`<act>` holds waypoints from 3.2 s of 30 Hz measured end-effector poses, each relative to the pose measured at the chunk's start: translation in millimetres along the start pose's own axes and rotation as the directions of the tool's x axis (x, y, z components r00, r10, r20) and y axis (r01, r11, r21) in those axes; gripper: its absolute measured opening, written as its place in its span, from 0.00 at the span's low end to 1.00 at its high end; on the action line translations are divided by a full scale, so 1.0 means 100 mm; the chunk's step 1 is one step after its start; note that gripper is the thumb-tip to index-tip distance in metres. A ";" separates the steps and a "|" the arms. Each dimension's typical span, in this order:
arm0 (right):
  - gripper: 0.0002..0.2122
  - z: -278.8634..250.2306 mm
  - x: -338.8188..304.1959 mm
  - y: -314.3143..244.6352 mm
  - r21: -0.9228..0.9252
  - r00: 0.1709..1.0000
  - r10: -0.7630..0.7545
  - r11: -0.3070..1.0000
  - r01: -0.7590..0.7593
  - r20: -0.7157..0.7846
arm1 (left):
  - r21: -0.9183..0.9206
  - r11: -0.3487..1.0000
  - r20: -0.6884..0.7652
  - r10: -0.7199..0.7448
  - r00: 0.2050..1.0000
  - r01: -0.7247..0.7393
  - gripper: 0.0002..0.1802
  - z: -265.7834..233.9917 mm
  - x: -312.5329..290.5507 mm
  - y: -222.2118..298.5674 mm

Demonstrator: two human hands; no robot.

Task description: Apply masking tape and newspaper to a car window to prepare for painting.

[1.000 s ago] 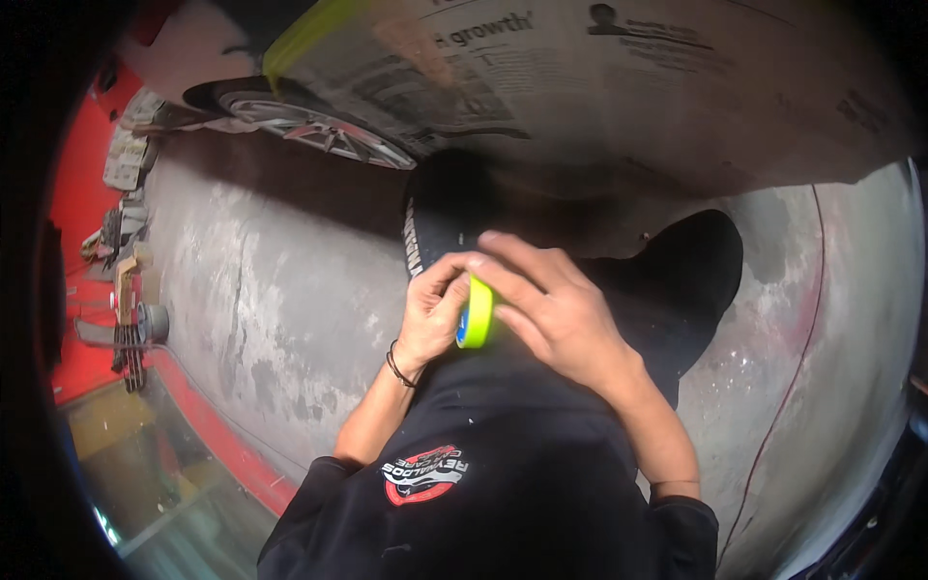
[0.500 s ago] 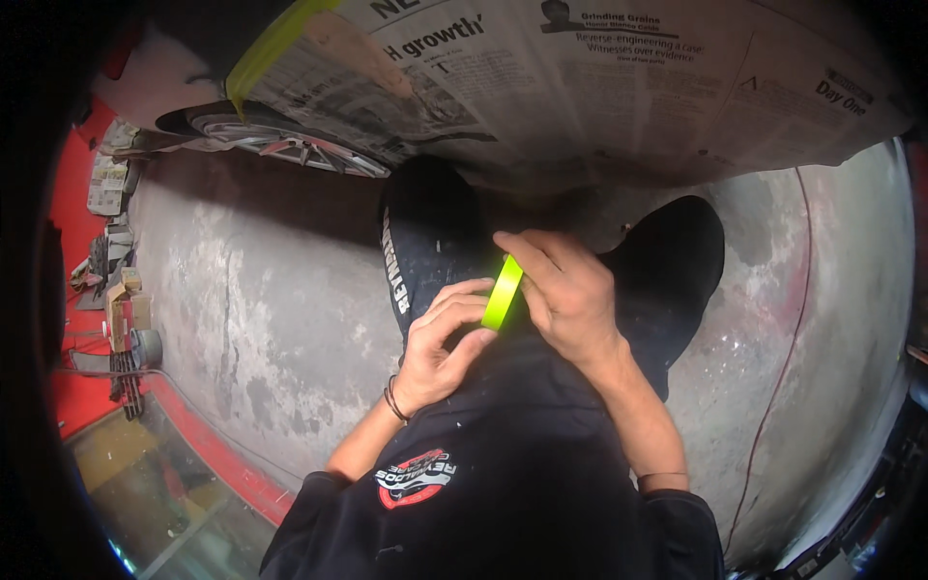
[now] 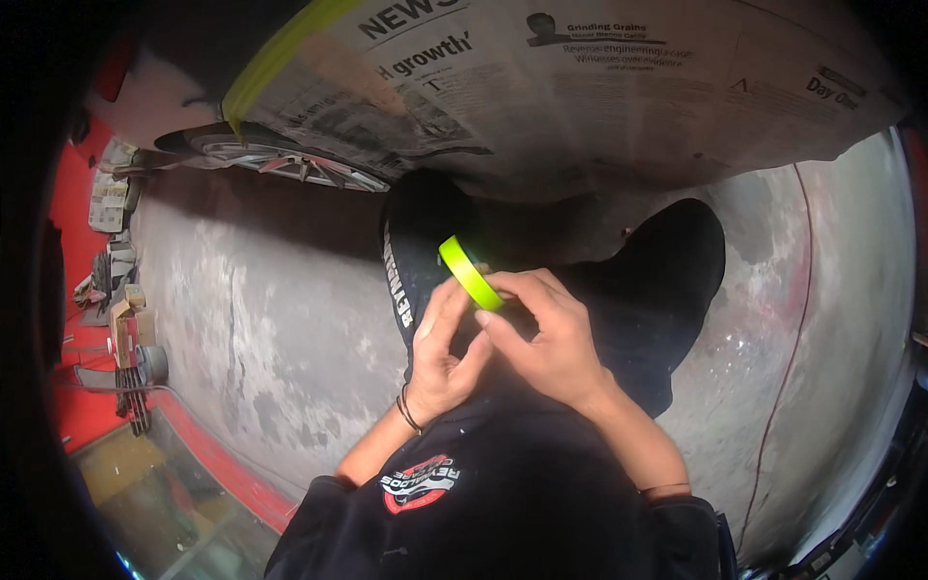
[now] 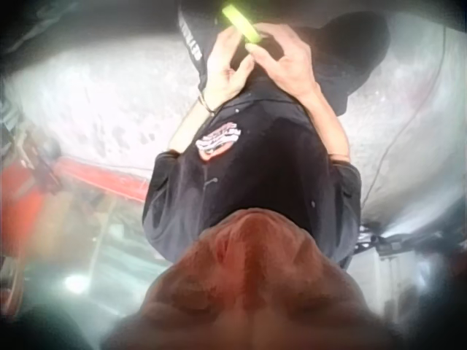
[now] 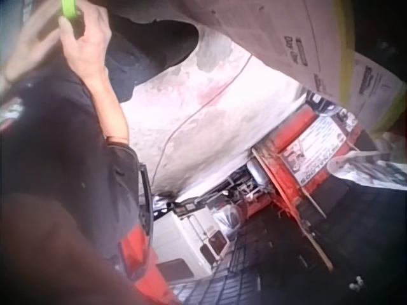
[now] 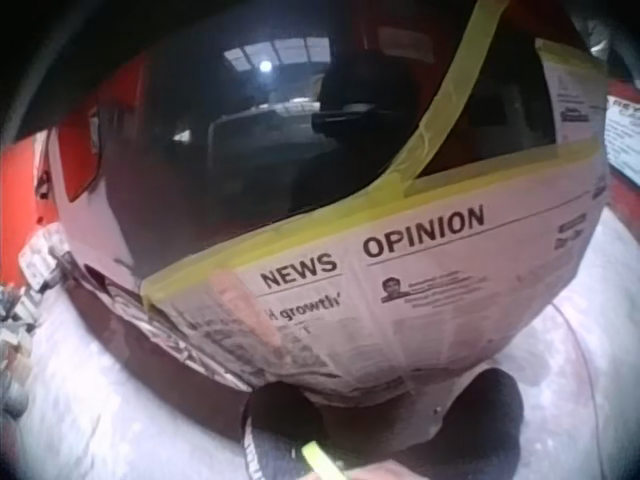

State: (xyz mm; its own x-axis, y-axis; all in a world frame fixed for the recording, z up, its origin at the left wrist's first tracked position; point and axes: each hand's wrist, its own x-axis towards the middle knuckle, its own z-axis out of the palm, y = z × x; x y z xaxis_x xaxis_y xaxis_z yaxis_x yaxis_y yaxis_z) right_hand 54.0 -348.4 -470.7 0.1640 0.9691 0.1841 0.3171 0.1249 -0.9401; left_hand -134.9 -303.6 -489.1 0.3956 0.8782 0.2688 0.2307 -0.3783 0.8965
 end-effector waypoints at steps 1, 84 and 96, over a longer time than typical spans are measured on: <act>0.21 -0.02 0.02 0.02 -0.049 0.998 -0.063 0.997 0.063 0.012 | 0.031 1.000 0.007 0.001 1.000 -0.001 0.22 -0.04 0.01 0.03; 0.05 -1.39 0.66 -1.63 -0.450 0.823 -0.565 0.721 0.527 0.059 | -0.047 0.856 -0.178 -0.514 0.839 0.514 0.20 -0.72 -0.12 -0.63; 0.10 -1.55 0.85 -2.53 -0.623 0.776 -0.486 0.477 0.620 0.401 | -0.432 0.876 0.129 0.293 0.947 -0.212 0.44 -0.57 1.10 1.15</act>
State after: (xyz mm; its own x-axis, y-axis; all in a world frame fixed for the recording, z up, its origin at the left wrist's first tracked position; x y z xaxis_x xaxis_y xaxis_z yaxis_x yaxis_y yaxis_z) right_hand 132.7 -330.7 -172.9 -0.4016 0.7770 0.4847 0.8346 0.5284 -0.1555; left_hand -115.2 -233.4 -336.7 0.5573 0.6832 0.4719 -0.2659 -0.3916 0.8809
